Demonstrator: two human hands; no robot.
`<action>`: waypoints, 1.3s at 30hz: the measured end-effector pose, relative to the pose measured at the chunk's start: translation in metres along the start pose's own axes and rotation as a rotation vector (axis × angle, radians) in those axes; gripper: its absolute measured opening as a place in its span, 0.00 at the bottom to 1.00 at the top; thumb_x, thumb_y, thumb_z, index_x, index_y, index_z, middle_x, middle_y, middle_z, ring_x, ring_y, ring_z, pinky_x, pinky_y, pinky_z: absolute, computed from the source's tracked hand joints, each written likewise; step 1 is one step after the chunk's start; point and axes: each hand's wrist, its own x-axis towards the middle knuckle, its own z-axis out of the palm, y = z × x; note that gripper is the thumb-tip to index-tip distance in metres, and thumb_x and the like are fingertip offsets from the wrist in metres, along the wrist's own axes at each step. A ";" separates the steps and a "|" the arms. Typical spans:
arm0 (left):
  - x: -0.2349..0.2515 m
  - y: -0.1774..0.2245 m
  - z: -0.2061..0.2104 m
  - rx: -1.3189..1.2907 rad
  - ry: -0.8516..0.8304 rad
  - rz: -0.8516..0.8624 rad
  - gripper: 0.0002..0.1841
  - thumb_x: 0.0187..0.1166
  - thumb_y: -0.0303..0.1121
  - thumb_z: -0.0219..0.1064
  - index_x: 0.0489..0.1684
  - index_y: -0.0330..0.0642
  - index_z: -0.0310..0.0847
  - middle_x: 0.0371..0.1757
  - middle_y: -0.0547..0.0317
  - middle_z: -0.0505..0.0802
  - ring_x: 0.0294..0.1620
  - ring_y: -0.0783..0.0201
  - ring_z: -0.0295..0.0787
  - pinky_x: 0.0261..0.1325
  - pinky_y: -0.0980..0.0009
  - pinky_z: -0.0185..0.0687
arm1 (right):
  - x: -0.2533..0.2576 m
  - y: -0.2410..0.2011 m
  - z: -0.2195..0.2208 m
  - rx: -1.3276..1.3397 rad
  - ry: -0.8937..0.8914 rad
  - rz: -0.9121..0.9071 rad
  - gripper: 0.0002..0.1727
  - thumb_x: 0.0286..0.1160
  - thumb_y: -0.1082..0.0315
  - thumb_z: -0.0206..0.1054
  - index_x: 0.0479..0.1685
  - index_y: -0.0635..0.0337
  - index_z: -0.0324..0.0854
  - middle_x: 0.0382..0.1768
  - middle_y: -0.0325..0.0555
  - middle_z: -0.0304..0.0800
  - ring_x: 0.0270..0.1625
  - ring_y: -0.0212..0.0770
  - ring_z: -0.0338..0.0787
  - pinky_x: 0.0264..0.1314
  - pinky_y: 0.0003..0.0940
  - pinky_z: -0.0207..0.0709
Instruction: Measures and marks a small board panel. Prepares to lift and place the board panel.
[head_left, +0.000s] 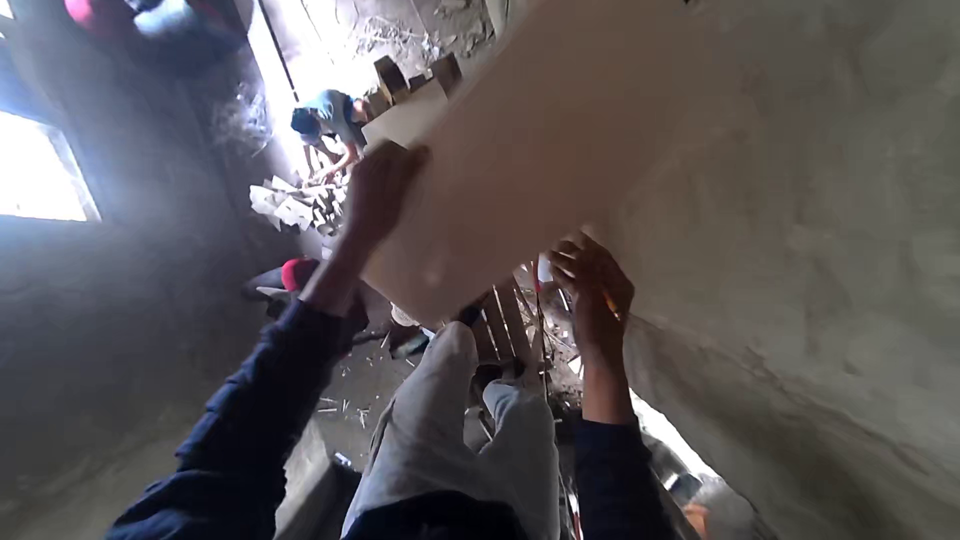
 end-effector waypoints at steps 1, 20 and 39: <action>0.005 -0.007 -0.019 0.053 0.081 -0.008 0.22 0.88 0.49 0.60 0.50 0.35 0.86 0.42 0.56 0.91 0.43 0.72 0.86 0.54 0.68 0.82 | 0.004 0.003 -0.012 -0.047 -0.055 -0.015 0.22 0.92 0.64 0.50 0.76 0.66 0.75 0.64 0.51 0.90 0.62 0.46 0.93 0.65 0.46 0.89; -0.175 -0.404 0.105 0.418 0.009 -0.493 0.30 0.79 0.59 0.68 0.53 0.35 0.86 0.46 0.35 0.92 0.49 0.36 0.89 0.57 0.30 0.79 | -0.007 0.371 -0.075 -0.635 -0.287 0.319 0.21 0.88 0.62 0.59 0.73 0.62 0.79 0.47 0.52 0.94 0.44 0.41 0.96 0.50 0.40 0.91; -0.117 -0.755 0.413 0.046 -0.145 -0.535 0.26 0.77 0.58 0.69 0.36 0.40 0.90 0.34 0.51 0.92 0.39 0.54 0.88 0.50 0.44 0.81 | 0.240 0.753 0.034 -1.277 -0.825 -0.633 0.12 0.79 0.72 0.68 0.58 0.59 0.89 0.58 0.57 0.89 0.55 0.64 0.89 0.52 0.63 0.80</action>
